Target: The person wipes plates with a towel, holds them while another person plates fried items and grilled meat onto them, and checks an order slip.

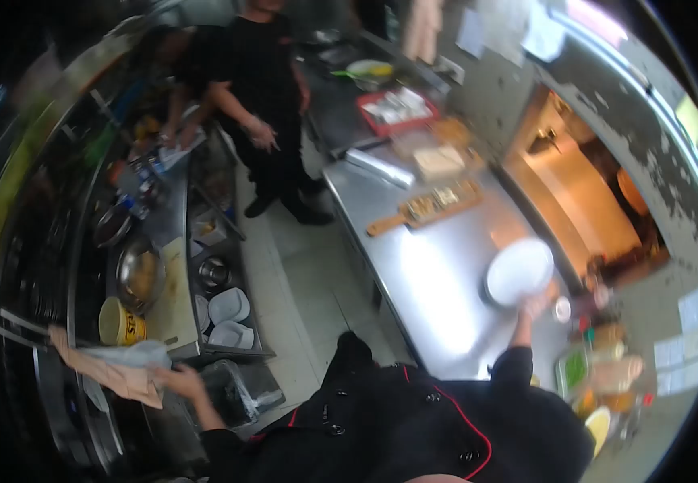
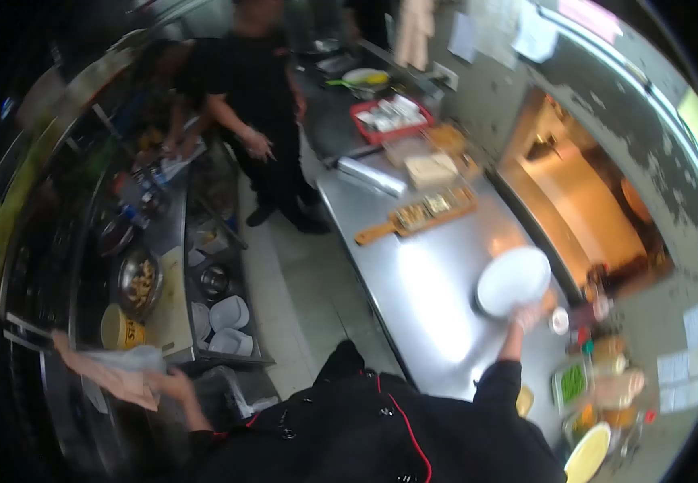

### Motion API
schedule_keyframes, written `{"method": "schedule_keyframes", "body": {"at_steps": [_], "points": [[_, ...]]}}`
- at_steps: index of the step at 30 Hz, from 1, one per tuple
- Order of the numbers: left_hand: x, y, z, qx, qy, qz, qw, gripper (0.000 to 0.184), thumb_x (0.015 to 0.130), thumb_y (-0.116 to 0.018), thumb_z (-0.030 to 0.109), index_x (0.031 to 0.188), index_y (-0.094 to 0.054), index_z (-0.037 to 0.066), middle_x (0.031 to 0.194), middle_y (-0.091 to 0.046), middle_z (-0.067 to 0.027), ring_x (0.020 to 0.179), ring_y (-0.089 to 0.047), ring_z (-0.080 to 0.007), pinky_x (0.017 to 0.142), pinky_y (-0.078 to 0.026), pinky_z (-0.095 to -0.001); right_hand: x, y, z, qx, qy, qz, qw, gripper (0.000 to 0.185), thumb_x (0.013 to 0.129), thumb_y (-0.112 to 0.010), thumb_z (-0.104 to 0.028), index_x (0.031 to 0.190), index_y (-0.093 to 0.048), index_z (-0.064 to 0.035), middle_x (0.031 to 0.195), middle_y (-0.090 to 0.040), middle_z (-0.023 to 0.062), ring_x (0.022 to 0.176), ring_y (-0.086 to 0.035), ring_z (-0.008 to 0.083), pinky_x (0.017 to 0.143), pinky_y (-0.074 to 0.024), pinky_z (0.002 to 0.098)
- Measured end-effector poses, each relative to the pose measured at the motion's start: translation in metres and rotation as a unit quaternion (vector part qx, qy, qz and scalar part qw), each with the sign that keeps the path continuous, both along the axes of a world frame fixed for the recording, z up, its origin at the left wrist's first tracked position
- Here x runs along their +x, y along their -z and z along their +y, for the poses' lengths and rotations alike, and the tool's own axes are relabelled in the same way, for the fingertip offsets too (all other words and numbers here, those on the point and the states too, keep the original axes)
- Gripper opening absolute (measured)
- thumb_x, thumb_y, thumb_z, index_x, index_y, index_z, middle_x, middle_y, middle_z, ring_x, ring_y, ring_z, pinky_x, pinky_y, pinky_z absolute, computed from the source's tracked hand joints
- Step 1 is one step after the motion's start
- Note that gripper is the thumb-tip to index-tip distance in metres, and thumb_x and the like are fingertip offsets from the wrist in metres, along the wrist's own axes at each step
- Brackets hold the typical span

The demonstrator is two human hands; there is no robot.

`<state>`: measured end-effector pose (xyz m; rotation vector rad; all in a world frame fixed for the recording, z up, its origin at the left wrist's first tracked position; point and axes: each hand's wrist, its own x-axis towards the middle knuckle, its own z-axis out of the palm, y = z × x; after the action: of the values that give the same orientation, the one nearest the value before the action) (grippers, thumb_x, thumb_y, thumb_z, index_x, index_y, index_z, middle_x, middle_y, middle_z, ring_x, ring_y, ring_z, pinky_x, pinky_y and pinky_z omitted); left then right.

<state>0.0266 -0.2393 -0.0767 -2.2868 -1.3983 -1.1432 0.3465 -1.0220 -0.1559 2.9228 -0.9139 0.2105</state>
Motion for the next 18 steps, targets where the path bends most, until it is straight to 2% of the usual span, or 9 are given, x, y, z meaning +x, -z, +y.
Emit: {"method": "schedule_keyframes", "body": {"at_steps": [2,3,4,5,7,10,12,15,18], "points": [[0.026,0.03,-0.081,-0.185,0.212,-0.144,0.949,0.026,0.08,-0.057,0.001,0.105,-0.052,-0.001,0.103,-0.057,-0.0202,0.089,-0.059,-0.0303,0.082,-0.048,-0.0365,0.018,0.034,-0.019,0.098,0.08,-0.028,0.992,0.047,0.072,-0.062,-0.04,0.1,-0.064,-0.0029,0.111,-0.06,0.0148,0.105,-0.055,0.0264,0.093,-0.0405,0.033],[0.033,0.073,-0.114,-0.449,0.302,-0.383,0.749,0.014,0.083,-0.057,0.005,0.097,-0.056,0.003,0.086,-0.06,-0.0153,0.061,-0.06,-0.0195,0.054,-0.051,-0.0294,0.017,0.033,-0.02,0.1,0.101,-0.061,0.988,0.047,0.07,-0.064,-0.04,0.098,-0.065,-0.0023,0.108,-0.061,0.0151,0.102,-0.058,0.0269,0.089,-0.0441,0.0334],[0.034,0.104,-0.14,-0.51,0.278,-0.277,0.765,0.004,0.085,-0.056,0.008,0.088,-0.056,0.005,0.072,-0.06,-0.01,0.045,-0.054,-0.0125,0.038,-0.042,-0.025,0.018,0.032,-0.024,0.148,0.114,-0.084,0.979,0.045,0.069,-0.066,-0.037,0.096,-0.065,-0.0012,0.104,-0.063,0.0153,0.096,-0.06,0.0273,0.085,-0.0467,0.0345],[0.046,0.08,-0.182,-0.571,0.22,-0.177,0.771,0.008,0.087,-0.054,0.011,0.084,-0.055,0.004,0.058,-0.057,-0.0061,0.043,-0.054,-0.0137,0.036,-0.041,-0.0273,0.019,0.03,-0.027,0.196,0.128,-0.105,0.967,0.044,0.068,-0.067,-0.035,0.094,-0.066,0.0,0.1,-0.064,0.0155,0.091,-0.062,0.0277,0.08,-0.0493,0.0355],[0.056,0.13,-0.226,-0.566,0.262,-0.092,0.777,0.006,0.086,-0.051,0.007,0.089,-0.054,0.003,0.054,-0.056,-0.0069,0.041,-0.054,-0.0166,0.037,-0.042,-0.0302,0.021,0.019,-0.027,0.175,0.125,-0.046,0.976,0.04,0.068,-0.067,-0.03,0.091,-0.066,0.0022,0.094,-0.065,0.0166,0.086,-0.064,0.0264,0.077,-0.0501,0.0364],[0.072,0.077,-0.269,-0.519,0.435,-0.034,0.735,0.016,0.081,-0.048,-0.002,0.095,-0.053,0.003,0.067,-0.059,-0.0103,0.048,-0.059,-0.0199,0.043,-0.046,-0.032,0.016,-0.007,-0.02,0.342,0.14,-0.053,0.928,0.033,0.069,-0.06,-0.021,0.089,-0.065,0.0049,0.082,-0.066,0.0149,0.073,-0.064,0.0236,0.069,-0.0498,0.035],[0.08,0.074,-0.268,-0.506,0.45,-0.056,0.733,0.025,0.076,-0.046,-0.006,0.098,-0.052,0.004,0.078,-0.059,-0.0114,0.057,-0.061,-0.0211,0.05,-0.048,-0.0322,0.024,0.016,-0.043,0.425,0.147,-0.087,0.889,0.031,0.069,-0.055,-0.016,0.088,-0.064,0.0066,0.074,-0.064,0.0134,0.065,-0.062,0.0235,0.058,-0.0492,0.0361],[0.086,0.099,-0.25,-0.411,0.457,-0.07,0.786,0.03,0.072,-0.044,-0.01,0.098,-0.052,0.004,0.09,-0.056,-0.0123,0.067,-0.063,-0.0218,0.059,-0.05,-0.0322,0.02,-0.011,-0.006,0.549,0.238,-0.342,0.724,0.023,0.068,-0.049,-0.01,0.078,-0.06,0.0064,0.061,-0.056,0.01,0.052,-0.054,0.0209,0.043,-0.041,0.0342],[0.094,0.108,-0.228,-0.429,0.444,-0.063,0.784,0.029,0.072,-0.046,-0.011,0.096,-0.053,0.003,0.093,-0.057,-0.0119,0.07,-0.063,-0.0212,0.064,-0.05,-0.0313,0.022,-0.009,-0.014,0.607,0.186,-0.305,0.71,0.012,0.068,-0.048,-0.008,0.069,-0.054,0.0028,0.058,-0.05,0.0076,0.047,-0.048,0.0166,0.037,-0.033,0.0303]]}}
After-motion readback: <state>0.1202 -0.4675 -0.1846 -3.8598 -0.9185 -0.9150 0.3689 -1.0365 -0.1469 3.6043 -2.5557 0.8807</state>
